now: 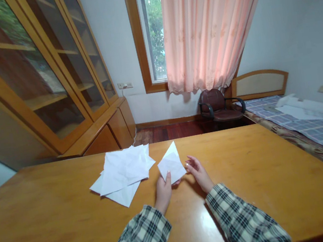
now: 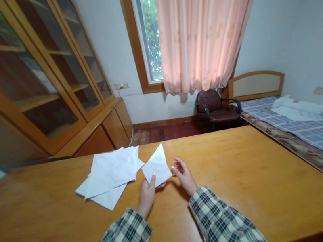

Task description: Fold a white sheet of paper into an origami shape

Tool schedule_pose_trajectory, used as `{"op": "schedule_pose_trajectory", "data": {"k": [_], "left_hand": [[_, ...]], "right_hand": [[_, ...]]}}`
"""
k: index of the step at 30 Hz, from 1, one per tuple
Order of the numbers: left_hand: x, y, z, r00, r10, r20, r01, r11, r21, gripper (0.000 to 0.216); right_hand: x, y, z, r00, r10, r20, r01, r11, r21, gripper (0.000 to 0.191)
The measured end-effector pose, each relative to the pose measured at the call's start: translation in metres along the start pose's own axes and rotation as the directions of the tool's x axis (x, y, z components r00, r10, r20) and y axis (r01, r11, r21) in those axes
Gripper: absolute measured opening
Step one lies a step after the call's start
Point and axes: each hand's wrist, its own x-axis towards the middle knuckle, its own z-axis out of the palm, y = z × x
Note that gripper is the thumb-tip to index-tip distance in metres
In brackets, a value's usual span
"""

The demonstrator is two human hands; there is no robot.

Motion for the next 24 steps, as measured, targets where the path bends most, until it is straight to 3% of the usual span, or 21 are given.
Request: {"op": "schedule_pose_trajectory", "data": {"k": [5, 10, 18, 24], "left_hand": [[-0.0014, 0.0055, 0.0024, 0.999, -0.034, -0.003, 0.034, 0.997, -0.064, 0.050], [-0.0023, 0.0057, 0.0018, 1.000, -0.004, -0.004, 0.004, 1.000, 0.023, 0.047], [-0.0061, 0.0054, 0.0015, 0.995, 0.026, 0.094, -0.046, 0.975, 0.217, 0.043], [-0.0037, 0.0012, -0.0010, 0.996, 0.029, 0.083, -0.056, 0.935, 0.350, 0.044]], "right_hand": [[-0.0020, 0.0018, 0.0019, 0.989, 0.099, 0.110, -0.101, 0.995, 0.014, 0.056], [-0.0052, -0.0008, 0.0030, 0.973, 0.142, 0.183, -0.140, 0.990, -0.022, 0.044], [-0.0041, -0.0056, 0.0029, 0.991, 0.037, 0.129, -0.027, 0.996, -0.081, 0.038], [-0.0022, -0.0017, -0.0008, 0.998, 0.018, 0.067, -0.010, 0.993, -0.115, 0.035]]}}
